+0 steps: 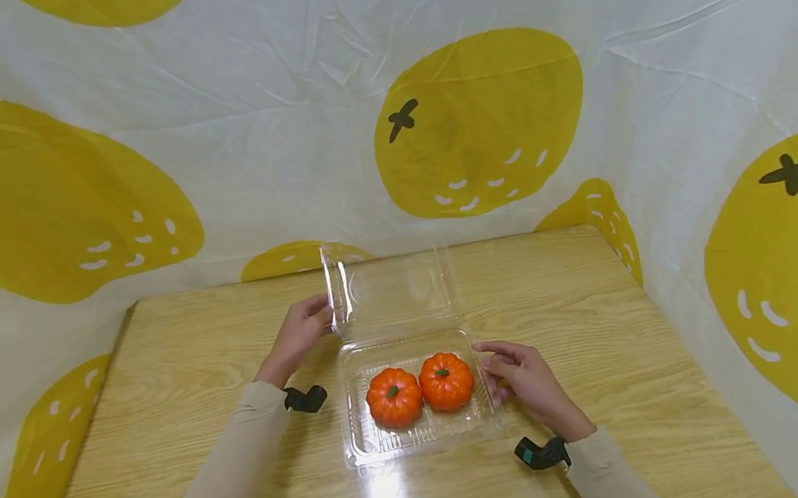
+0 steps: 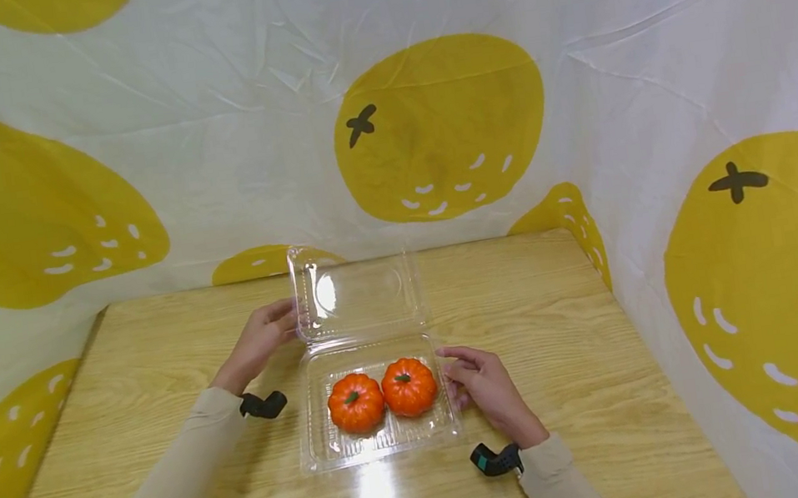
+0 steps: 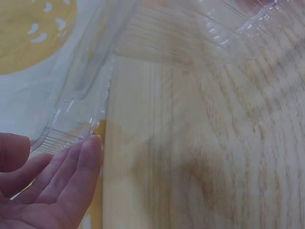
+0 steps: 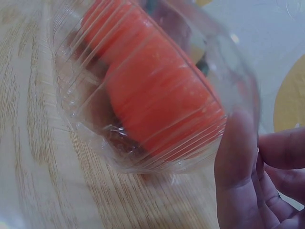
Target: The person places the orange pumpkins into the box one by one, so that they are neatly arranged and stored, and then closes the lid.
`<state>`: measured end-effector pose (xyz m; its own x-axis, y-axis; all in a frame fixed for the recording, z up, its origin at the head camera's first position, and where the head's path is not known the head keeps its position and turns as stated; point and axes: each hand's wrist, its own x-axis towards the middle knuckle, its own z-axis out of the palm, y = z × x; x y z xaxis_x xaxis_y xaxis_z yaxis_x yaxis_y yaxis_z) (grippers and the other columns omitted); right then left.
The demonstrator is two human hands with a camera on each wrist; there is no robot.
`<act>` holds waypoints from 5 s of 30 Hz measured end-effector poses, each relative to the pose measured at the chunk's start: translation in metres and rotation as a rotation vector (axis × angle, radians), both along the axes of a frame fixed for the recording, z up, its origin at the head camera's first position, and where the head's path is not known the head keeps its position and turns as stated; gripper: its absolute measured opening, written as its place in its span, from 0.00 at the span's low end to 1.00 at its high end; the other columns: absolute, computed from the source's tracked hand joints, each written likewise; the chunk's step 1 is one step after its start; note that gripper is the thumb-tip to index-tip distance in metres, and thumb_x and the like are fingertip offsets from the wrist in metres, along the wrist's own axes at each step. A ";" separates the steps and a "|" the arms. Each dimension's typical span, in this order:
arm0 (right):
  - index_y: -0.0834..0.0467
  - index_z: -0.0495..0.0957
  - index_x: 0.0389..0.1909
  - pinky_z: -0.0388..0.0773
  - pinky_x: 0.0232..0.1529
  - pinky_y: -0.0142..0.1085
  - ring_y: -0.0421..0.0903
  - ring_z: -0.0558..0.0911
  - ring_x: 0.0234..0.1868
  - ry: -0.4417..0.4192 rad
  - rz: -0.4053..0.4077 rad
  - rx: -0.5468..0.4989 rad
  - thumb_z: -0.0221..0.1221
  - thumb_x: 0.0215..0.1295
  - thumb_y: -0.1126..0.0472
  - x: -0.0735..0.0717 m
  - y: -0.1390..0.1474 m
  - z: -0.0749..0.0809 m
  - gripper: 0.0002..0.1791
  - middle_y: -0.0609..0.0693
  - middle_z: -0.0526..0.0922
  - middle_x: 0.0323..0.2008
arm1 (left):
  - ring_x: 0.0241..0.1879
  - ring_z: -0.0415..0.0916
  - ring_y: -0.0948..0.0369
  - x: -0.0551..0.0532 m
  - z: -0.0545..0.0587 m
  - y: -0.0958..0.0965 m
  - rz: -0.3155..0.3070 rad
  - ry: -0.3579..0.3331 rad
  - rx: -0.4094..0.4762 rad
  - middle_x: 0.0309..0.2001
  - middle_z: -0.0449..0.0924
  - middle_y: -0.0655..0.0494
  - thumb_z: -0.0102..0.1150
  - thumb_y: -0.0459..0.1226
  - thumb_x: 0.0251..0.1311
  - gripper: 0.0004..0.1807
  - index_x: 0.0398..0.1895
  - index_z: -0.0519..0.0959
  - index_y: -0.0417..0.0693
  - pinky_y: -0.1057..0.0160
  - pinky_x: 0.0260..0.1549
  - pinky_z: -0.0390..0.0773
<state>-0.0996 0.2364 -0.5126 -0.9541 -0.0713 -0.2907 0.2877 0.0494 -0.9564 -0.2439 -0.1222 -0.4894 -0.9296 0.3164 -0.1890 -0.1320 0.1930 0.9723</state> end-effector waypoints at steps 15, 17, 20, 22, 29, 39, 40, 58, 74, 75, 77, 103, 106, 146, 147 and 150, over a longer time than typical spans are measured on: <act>0.66 0.74 0.67 0.81 0.23 0.33 0.41 0.78 0.23 0.000 -0.016 -0.007 0.54 0.77 0.66 -0.004 -0.001 -0.003 0.21 0.49 0.82 0.27 | 0.68 0.76 0.40 0.006 0.023 0.001 -0.007 0.048 -0.115 0.72 0.70 0.35 0.47 0.35 0.79 0.29 0.79 0.60 0.36 0.48 0.66 0.80; 0.66 0.74 0.67 0.81 0.23 0.34 0.42 0.78 0.23 0.003 -0.014 -0.008 0.53 0.77 0.66 -0.005 -0.001 -0.004 0.21 0.49 0.82 0.27 | 0.68 0.76 0.41 0.007 0.027 0.001 -0.006 0.056 -0.132 0.72 0.71 0.36 0.48 0.37 0.78 0.30 0.79 0.61 0.38 0.47 0.67 0.79; 0.67 0.74 0.68 0.82 0.23 0.35 0.42 0.78 0.23 0.013 -0.011 -0.006 0.53 0.78 0.66 -0.005 -0.001 -0.005 0.21 0.48 0.81 0.26 | 0.67 0.77 0.41 0.008 0.030 0.002 -0.002 0.073 -0.153 0.72 0.72 0.37 0.51 0.38 0.77 0.30 0.78 0.63 0.38 0.43 0.68 0.78; 0.67 0.73 0.68 0.82 0.23 0.35 0.42 0.78 0.23 0.020 -0.013 -0.009 0.53 0.78 0.66 -0.005 -0.001 -0.004 0.21 0.48 0.81 0.26 | 0.67 0.77 0.40 0.009 0.031 0.002 -0.001 0.086 -0.157 0.72 0.72 0.37 0.52 0.39 0.76 0.30 0.77 0.65 0.38 0.42 0.68 0.77; 0.67 0.73 0.68 0.82 0.23 0.33 0.42 0.79 0.23 0.026 -0.012 -0.010 0.53 0.78 0.66 -0.007 -0.001 0.000 0.22 0.52 0.82 0.26 | 0.71 0.73 0.40 0.012 0.034 -0.001 -0.025 0.145 -0.226 0.73 0.72 0.39 0.54 0.47 0.76 0.32 0.77 0.66 0.42 0.41 0.69 0.76; 0.69 0.72 0.69 0.82 0.24 0.32 0.41 0.79 0.23 0.005 -0.026 0.001 0.54 0.76 0.67 -0.008 -0.003 0.003 0.23 0.50 0.83 0.26 | 0.74 0.70 0.46 0.020 0.053 -0.002 -0.037 0.169 -0.323 0.74 0.72 0.48 0.50 0.70 0.68 0.44 0.75 0.70 0.50 0.41 0.72 0.72; 0.69 0.71 0.69 0.82 0.24 0.32 0.41 0.79 0.23 0.007 -0.025 0.005 0.54 0.76 0.67 -0.009 -0.003 0.003 0.23 0.50 0.83 0.26 | 0.74 0.70 0.46 0.021 0.056 -0.002 -0.038 0.169 -0.326 0.74 0.73 0.48 0.49 0.70 0.67 0.44 0.75 0.70 0.51 0.41 0.72 0.72; 0.70 0.72 0.68 0.80 0.23 0.31 0.40 0.79 0.23 0.038 -0.019 -0.004 0.54 0.77 0.66 -0.011 -0.004 -0.003 0.23 0.49 0.84 0.26 | 0.74 0.70 0.44 0.042 0.078 -0.008 -0.091 0.273 -0.392 0.73 0.73 0.46 0.24 0.69 0.76 0.46 0.73 0.73 0.47 0.39 0.77 0.62; 0.68 0.72 0.68 0.81 0.24 0.32 0.41 0.79 0.24 0.021 -0.034 0.018 0.53 0.77 0.67 -0.010 -0.005 -0.002 0.22 0.50 0.83 0.26 | 0.77 0.66 0.44 0.054 0.084 -0.018 -0.149 0.349 -0.380 0.74 0.72 0.44 0.31 0.61 0.81 0.38 0.67 0.79 0.43 0.41 0.79 0.61; 0.68 0.72 0.68 0.81 0.24 0.32 0.41 0.79 0.24 0.020 -0.033 0.019 0.53 0.77 0.67 -0.010 -0.005 -0.002 0.22 0.50 0.83 0.26 | 0.77 0.65 0.44 0.055 0.084 -0.019 -0.160 0.358 -0.380 0.74 0.71 0.43 0.31 0.60 0.81 0.38 0.68 0.78 0.42 0.40 0.79 0.61; 0.68 0.72 0.68 0.81 0.24 0.32 0.41 0.79 0.24 0.017 -0.033 0.021 0.53 0.77 0.67 -0.010 -0.005 -0.002 0.22 0.50 0.83 0.26 | 0.77 0.65 0.45 0.056 0.086 -0.018 -0.183 0.369 -0.378 0.75 0.71 0.44 0.33 0.60 0.81 0.37 0.70 0.76 0.42 0.41 0.79 0.61; 0.65 0.76 0.66 0.83 0.25 0.35 0.42 0.79 0.23 0.027 -0.021 0.037 0.55 0.79 0.59 -0.012 -0.005 -0.001 0.21 0.50 0.81 0.25 | 0.79 0.63 0.52 0.088 0.081 -0.015 -0.367 0.475 -0.538 0.79 0.63 0.50 0.40 0.57 0.81 0.34 0.80 0.62 0.47 0.46 0.78 0.64; 0.65 0.77 0.65 0.83 0.26 0.35 0.42 0.79 0.23 0.035 -0.010 0.036 0.56 0.79 0.53 -0.011 -0.004 -0.001 0.24 0.48 0.80 0.24 | 0.79 0.62 0.52 0.091 0.078 -0.015 -0.380 0.496 -0.571 0.80 0.61 0.49 0.43 0.58 0.79 0.37 0.80 0.60 0.46 0.45 0.78 0.64; 0.65 0.76 0.46 0.90 0.35 0.51 0.45 0.86 0.25 -0.191 0.085 -0.078 0.45 0.78 0.32 0.020 0.007 0.005 0.36 0.47 0.84 0.26 | 0.77 0.64 0.44 0.117 0.024 -0.013 -0.353 1.046 -0.869 0.77 0.64 0.34 0.34 0.71 0.71 0.54 0.75 0.63 0.30 0.46 0.76 0.67; 0.66 0.75 0.48 0.91 0.36 0.51 0.45 0.86 0.25 -0.191 0.104 -0.083 0.44 0.78 0.32 0.021 0.007 0.005 0.37 0.47 0.84 0.27 | 0.77 0.64 0.44 0.118 0.023 -0.013 -0.350 1.051 -0.873 0.76 0.64 0.33 0.34 0.71 0.71 0.54 0.75 0.64 0.29 0.46 0.76 0.67; 0.67 0.76 0.49 0.91 0.37 0.50 0.44 0.87 0.26 -0.180 0.163 -0.100 0.44 0.81 0.35 0.024 0.008 0.006 0.35 0.47 0.85 0.28 | 0.77 0.64 0.44 0.119 0.018 -0.013 -0.333 1.071 -0.895 0.76 0.65 0.33 0.33 0.72 0.71 0.55 0.74 0.65 0.29 0.46 0.76 0.67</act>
<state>-0.0752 0.2447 -0.5070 -0.8613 -0.2565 -0.4387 0.4499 0.0167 -0.8929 -0.1245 -0.1349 -0.4717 -0.6565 0.6949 0.2936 0.7452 0.6578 0.1096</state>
